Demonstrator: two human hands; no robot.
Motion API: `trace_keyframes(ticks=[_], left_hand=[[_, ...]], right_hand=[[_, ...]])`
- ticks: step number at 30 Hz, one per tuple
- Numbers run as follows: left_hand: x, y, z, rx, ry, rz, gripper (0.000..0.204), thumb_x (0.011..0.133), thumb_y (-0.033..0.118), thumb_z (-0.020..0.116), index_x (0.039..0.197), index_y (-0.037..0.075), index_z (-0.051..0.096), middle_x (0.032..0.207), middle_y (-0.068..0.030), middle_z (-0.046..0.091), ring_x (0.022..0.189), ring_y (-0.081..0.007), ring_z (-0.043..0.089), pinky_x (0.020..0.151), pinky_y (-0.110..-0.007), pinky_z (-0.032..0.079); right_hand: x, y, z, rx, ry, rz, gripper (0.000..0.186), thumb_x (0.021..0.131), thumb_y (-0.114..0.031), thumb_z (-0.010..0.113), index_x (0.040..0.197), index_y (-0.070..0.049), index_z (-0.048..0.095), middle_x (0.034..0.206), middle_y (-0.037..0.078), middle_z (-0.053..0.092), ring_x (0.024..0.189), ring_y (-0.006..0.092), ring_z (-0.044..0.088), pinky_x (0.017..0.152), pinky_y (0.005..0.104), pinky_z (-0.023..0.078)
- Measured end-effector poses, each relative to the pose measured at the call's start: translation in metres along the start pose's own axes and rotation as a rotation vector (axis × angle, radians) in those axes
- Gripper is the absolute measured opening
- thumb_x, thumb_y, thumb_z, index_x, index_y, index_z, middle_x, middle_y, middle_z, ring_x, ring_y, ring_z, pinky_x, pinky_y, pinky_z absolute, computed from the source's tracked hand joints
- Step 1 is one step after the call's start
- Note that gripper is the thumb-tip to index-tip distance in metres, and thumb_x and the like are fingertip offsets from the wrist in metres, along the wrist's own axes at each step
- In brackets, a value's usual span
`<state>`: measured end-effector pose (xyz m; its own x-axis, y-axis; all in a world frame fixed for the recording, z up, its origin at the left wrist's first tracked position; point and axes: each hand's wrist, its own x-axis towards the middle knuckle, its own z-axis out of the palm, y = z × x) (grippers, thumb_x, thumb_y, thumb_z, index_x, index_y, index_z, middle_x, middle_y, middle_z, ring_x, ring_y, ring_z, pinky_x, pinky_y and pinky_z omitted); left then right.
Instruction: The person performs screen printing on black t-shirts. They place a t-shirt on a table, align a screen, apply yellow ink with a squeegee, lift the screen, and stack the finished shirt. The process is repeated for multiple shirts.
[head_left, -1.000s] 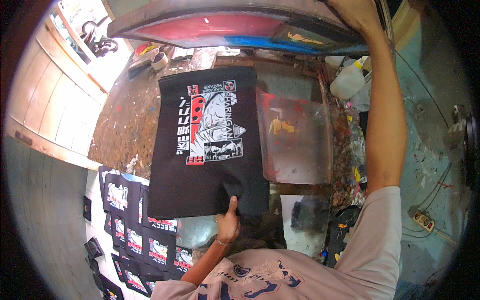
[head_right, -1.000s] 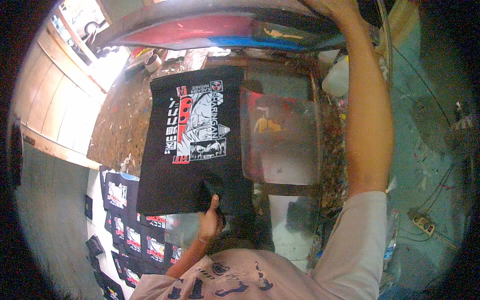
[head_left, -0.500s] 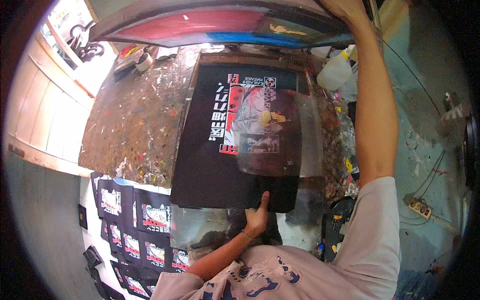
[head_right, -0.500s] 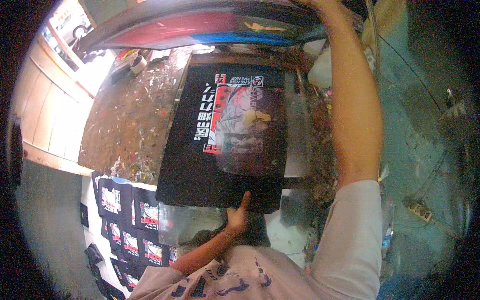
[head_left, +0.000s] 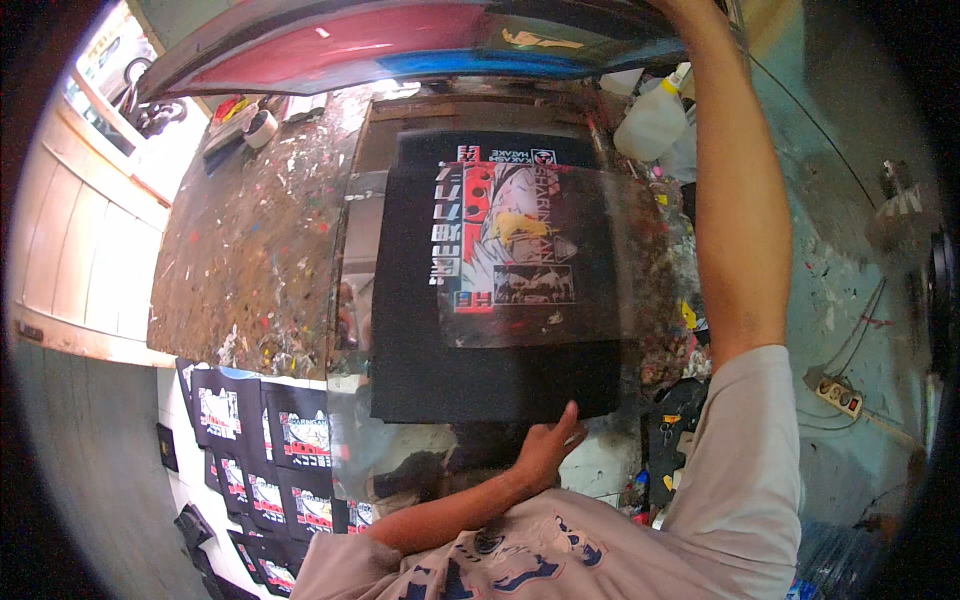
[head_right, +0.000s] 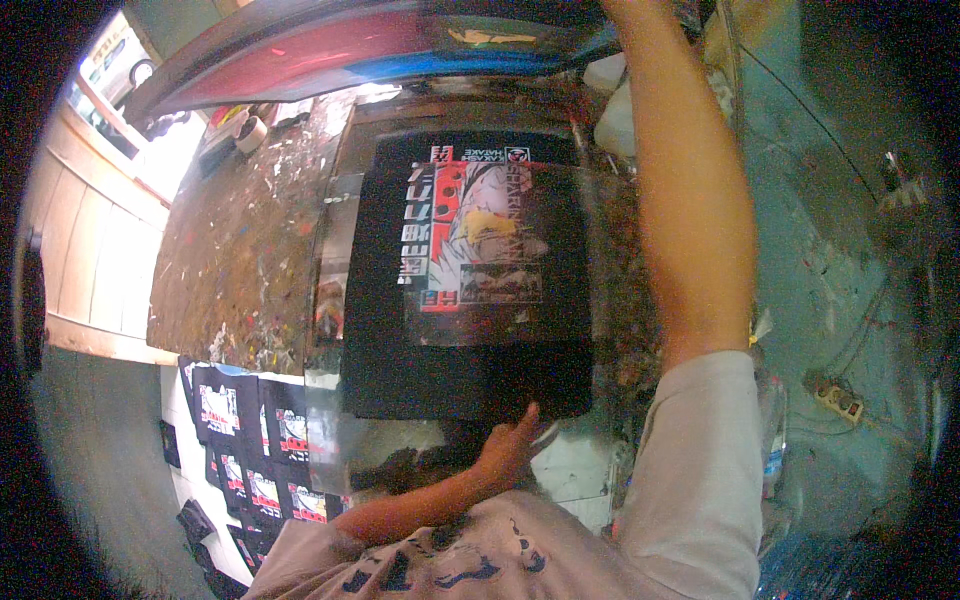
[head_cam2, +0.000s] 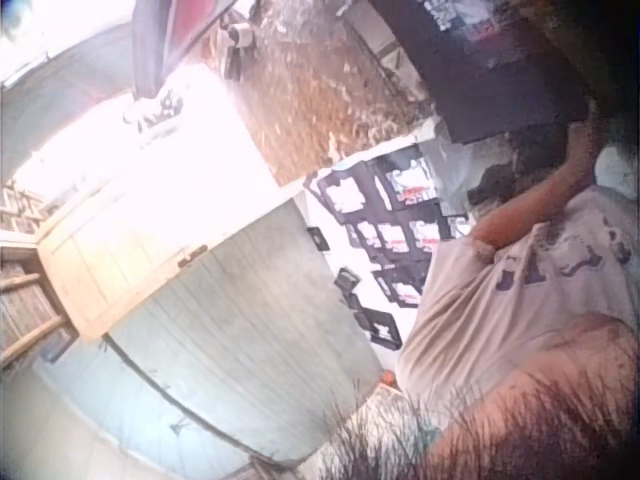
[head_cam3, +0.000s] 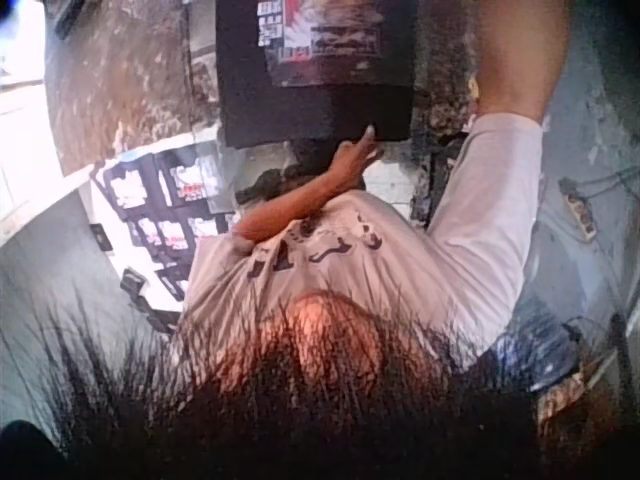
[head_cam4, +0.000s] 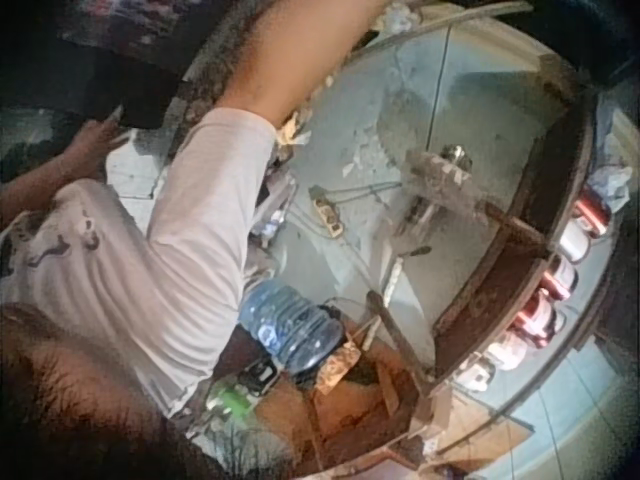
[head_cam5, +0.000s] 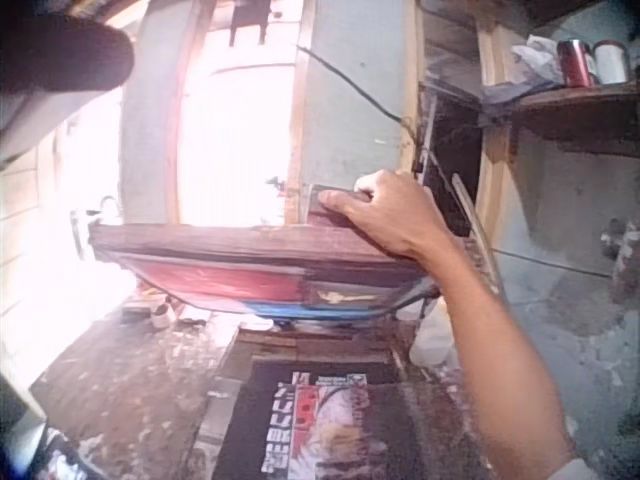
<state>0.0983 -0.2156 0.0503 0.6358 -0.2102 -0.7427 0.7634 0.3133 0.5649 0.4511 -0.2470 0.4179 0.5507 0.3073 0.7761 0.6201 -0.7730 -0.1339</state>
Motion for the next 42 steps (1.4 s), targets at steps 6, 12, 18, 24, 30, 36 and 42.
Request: trace_keyframes(ticks=[6,12,18,24,30,36,42], left_hand=[[-0.085,0.081,-0.133,0.304,-0.28,0.468,0.031,0.108,0.021,0.055,0.121,-0.005,0.066,0.102,-0.0147,0.074,0.085,-0.0208,0.074,0.082,-0.035,0.06],[-0.029,0.126,-0.213,1.009,0.826,0.9,0.055,0.093,0.027,0.074,0.131,-0.008,0.056,0.104,-0.0213,0.067,0.096,-0.0295,0.067,0.087,-0.04,0.052],[-0.005,0.142,-0.232,0.734,0.676,0.553,0.061,0.092,0.031,0.077,0.132,-0.01,0.056,0.109,-0.0195,0.071,0.094,-0.023,0.067,0.082,-0.038,0.053],[0.003,0.154,-0.226,0.615,0.413,0.507,0.043,0.1,0.018,0.068,0.134,-0.005,0.059,0.122,-0.0092,0.07,0.098,-0.0142,0.063,0.085,-0.032,0.052],[-0.005,0.148,-0.204,0.27,0.281,0.501,0.039,0.1,0.013,0.068,0.136,0.001,0.06,0.124,-0.0054,0.07,0.106,-0.0143,0.065,0.091,-0.032,0.054],[-0.001,0.133,-0.213,0.264,0.237,0.452,0.031,0.102,0.012,0.066,0.13,0.0,0.063,0.117,-0.0025,0.071,0.1,-0.0117,0.064,0.09,-0.029,0.052],[-0.013,0.122,-0.191,0.234,0.229,0.433,0.028,0.102,0.014,0.067,0.125,-0.001,0.064,0.113,-0.0012,0.071,0.099,-0.011,0.063,0.09,-0.029,0.051]], right_hand=[[0.0,0.004,-0.008,0.014,-0.034,0.008,0.071,0.085,-0.065,0.062,0.077,0.005,0.072,0.081,0.032,0.069,0.08,0.0441,0.07,0.073,0.0494,0.052],[0.003,0.003,-0.008,-0.014,-0.027,0.001,0.074,0.085,-0.068,0.061,0.081,0.005,0.074,0.088,0.033,0.07,0.087,0.0449,0.071,0.079,0.0503,0.053],[0.006,0.003,-0.009,-0.014,-0.033,0.026,0.076,0.085,-0.069,0.06,0.086,0.006,0.075,0.092,0.033,0.071,0.09,0.0453,0.071,0.082,0.0503,0.053],[-0.004,0.001,-0.015,0.044,-0.071,-0.043,0.076,0.085,-0.067,0.06,0.083,0.008,0.074,0.089,0.034,0.07,0.085,0.0446,0.072,0.079,0.0504,0.054],[-0.002,0.008,-0.008,0.029,-0.014,-0.059,0.076,0.084,-0.067,0.059,0.08,0.008,0.075,0.087,0.033,0.071,0.082,0.043,0.072,0.078,0.0504,0.054],[0.004,0.009,-0.008,0.033,-0.029,-0.081,0.076,0.083,-0.067,0.06,0.08,0.007,0.075,0.085,0.032,0.071,0.081,0.0423,0.072,0.078,0.0489,0.054],[0.006,0.006,-0.003,0.016,-0.01,-0.068,0.076,0.083,-0.067,0.061,0.08,0.008,0.074,0.083,0.032,0.07,0.079,0.0416,0.071,0.078,0.0473,0.054]])
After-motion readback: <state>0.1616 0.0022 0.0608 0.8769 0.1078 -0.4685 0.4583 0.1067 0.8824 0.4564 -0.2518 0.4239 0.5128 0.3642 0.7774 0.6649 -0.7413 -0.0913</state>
